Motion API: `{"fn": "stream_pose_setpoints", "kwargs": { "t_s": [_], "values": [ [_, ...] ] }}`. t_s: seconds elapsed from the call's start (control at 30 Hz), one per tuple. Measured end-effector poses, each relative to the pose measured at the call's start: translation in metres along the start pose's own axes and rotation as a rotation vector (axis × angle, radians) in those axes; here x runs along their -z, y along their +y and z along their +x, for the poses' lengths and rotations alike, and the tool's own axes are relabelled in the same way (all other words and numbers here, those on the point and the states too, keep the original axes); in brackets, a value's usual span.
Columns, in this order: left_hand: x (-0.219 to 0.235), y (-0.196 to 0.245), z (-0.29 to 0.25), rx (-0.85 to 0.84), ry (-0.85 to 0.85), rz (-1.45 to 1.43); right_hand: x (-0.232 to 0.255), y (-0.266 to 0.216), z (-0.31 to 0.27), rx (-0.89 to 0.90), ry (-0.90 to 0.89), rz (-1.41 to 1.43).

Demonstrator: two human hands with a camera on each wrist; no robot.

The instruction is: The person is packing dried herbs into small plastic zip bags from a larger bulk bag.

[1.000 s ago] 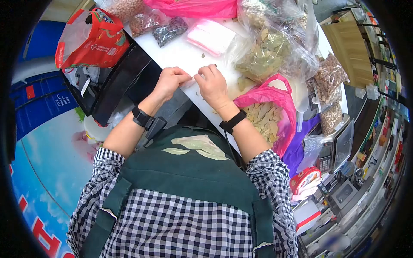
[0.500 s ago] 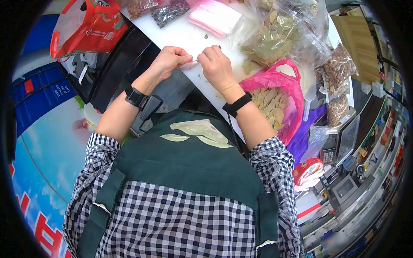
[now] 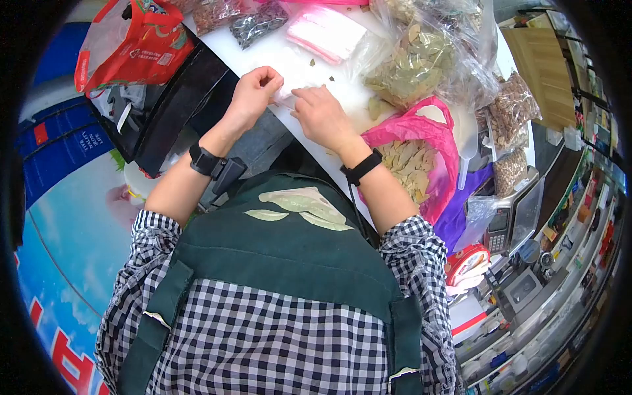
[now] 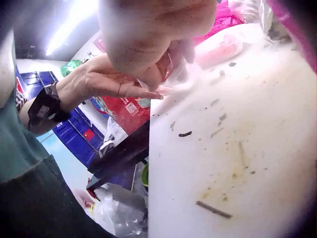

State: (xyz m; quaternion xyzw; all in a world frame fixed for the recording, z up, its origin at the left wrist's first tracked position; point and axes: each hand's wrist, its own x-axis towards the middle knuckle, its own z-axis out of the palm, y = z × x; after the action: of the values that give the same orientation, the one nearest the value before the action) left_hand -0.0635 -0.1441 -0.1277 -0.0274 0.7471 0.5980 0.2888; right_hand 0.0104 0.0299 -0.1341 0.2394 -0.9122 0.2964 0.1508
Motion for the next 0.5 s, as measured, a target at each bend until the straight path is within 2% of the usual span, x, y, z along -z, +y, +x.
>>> {"fn": "stream_pose_setpoints", "kwargs": {
  "t_s": [0.03,0.1,0.17,0.23,0.27,0.33,0.4,0.47,0.5],
  "values": [
    [-0.001,-0.002,-0.003,0.000,-0.001,-0.001,-0.003,-0.001,-0.002,-0.141,-0.019,0.103],
    [-0.003,-0.011,-0.007,-0.480,0.113,0.356,-0.010,0.004,0.001,-0.196,-0.008,0.087],
    [-0.008,-0.017,-0.012,-0.510,0.106,0.339,-0.021,0.007,0.004,-0.251,0.008,0.074],
    [-0.014,-0.022,-0.014,-0.558,0.086,0.310,-0.035,0.007,0.007,-0.266,-0.025,-0.208],
    [-0.015,-0.025,-0.014,-0.558,0.087,0.310,-0.040,0.008,0.008,-0.265,-0.024,-0.207],
    [-0.015,-0.031,-0.015,-0.534,0.047,0.327,-0.045,0.008,0.013,-0.413,-0.161,-0.312],
    [-0.013,-0.036,-0.017,-0.509,0.059,0.369,-0.045,0.009,0.018,-0.456,-0.146,-0.282],
    [-0.010,-0.039,-0.020,-0.365,0.024,0.291,-0.047,0.013,0.020,-0.504,-0.132,-0.256],
    [-0.009,-0.040,-0.020,-0.365,0.024,0.288,-0.049,0.018,0.021,-0.508,-0.078,-0.220]
  ]
}}
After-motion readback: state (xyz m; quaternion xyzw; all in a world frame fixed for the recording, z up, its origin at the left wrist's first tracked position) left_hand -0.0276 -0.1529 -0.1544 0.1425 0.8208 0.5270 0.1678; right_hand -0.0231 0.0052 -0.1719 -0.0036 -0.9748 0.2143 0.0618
